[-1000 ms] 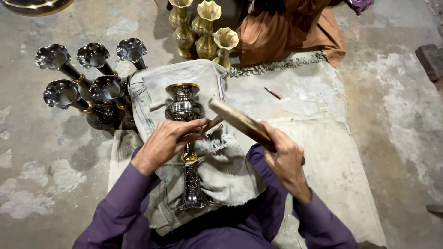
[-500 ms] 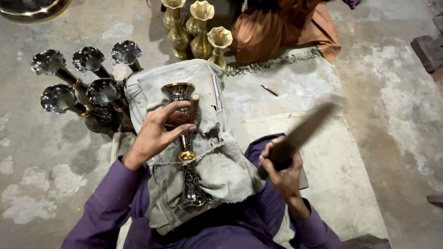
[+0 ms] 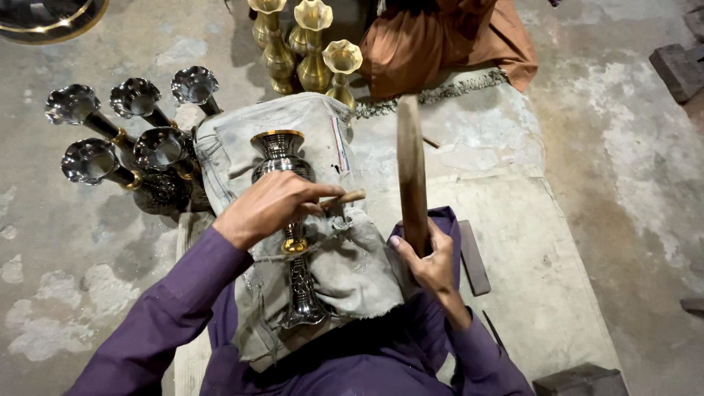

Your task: The person sits on the floor holding a silver vase on a cloth cushion, positions a small punch against the vase surface, and repeatedly strikes the punch with a wooden mallet to emboss decorative patterns, rotating the vase as they work around it.

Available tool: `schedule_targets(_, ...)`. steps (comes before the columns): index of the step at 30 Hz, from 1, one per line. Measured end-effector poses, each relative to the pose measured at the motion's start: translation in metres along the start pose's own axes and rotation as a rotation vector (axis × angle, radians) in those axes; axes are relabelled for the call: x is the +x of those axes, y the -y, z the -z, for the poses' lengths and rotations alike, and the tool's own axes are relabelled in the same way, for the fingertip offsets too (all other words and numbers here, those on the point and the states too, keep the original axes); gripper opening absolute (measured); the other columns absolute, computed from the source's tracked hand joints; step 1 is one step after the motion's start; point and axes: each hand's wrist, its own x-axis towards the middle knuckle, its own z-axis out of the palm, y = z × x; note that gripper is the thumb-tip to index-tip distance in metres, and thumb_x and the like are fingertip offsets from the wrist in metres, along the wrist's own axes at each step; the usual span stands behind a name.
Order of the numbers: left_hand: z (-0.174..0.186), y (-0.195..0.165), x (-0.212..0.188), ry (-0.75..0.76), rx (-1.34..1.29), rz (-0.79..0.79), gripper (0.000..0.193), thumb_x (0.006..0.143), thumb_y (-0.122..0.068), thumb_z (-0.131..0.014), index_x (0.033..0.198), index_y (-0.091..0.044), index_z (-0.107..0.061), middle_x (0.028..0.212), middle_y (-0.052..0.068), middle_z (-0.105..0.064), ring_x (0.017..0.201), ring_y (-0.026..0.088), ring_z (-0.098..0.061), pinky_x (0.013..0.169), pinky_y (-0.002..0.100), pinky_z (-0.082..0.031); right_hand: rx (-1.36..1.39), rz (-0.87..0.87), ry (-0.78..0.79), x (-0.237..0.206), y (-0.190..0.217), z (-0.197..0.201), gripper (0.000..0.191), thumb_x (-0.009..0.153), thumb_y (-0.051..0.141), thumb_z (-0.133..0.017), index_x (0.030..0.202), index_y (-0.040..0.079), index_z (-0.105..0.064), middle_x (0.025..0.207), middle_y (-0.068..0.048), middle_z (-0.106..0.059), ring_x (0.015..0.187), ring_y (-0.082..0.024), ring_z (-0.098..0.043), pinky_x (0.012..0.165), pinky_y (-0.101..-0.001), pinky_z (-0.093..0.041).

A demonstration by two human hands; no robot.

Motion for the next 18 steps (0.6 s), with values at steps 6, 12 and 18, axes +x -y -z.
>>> schedule_targets(6,0.004,-0.001,0.004,0.04,-0.035,-0.021,0.044,0.082,-0.023,-0.078,0.125,-0.02,-0.072,0.076,0.015,-0.072,0.066,0.036,-0.066,0.06,0.049,-0.05,-0.058,-0.128,0.009,0.011,-0.031,-0.009,0.027,0.086,0.02,-0.081,0.099,0.004,-0.063,0.074,0.0,-0.066,0.068,-0.009,-0.063,0.066,-0.0287,-0.055)
schedule_targets(12,0.004,0.001,0.004,0.042,-0.053,-0.048,0.042,0.082,-0.022,-0.077,0.124,-0.021,-0.071,0.084,0.014,-0.074,0.068,0.036,-0.066,0.06,0.048,-0.051,-0.02,-0.063,-0.118,0.009,-0.054,-0.019,0.028,0.087,0.022,-0.084,0.091,0.004,-0.063,0.074,-0.002,-0.065,0.066,-0.011,-0.065,0.064,-0.0304,-0.058)
schedule_targets(18,0.001,0.003,0.004,0.107,-0.055,0.014,0.045,0.085,-0.017,-0.071,0.129,-0.027,-0.07,0.086,0.012,-0.076,0.067,0.03,-0.07,0.062,0.044,-0.054,-0.279,0.317,-0.054,0.014,-0.053,-0.02,0.025,0.091,0.017,-0.078,0.106,0.0,-0.065,0.087,-0.009,-0.073,0.076,-0.016,-0.073,0.064,-0.0329,-0.059)
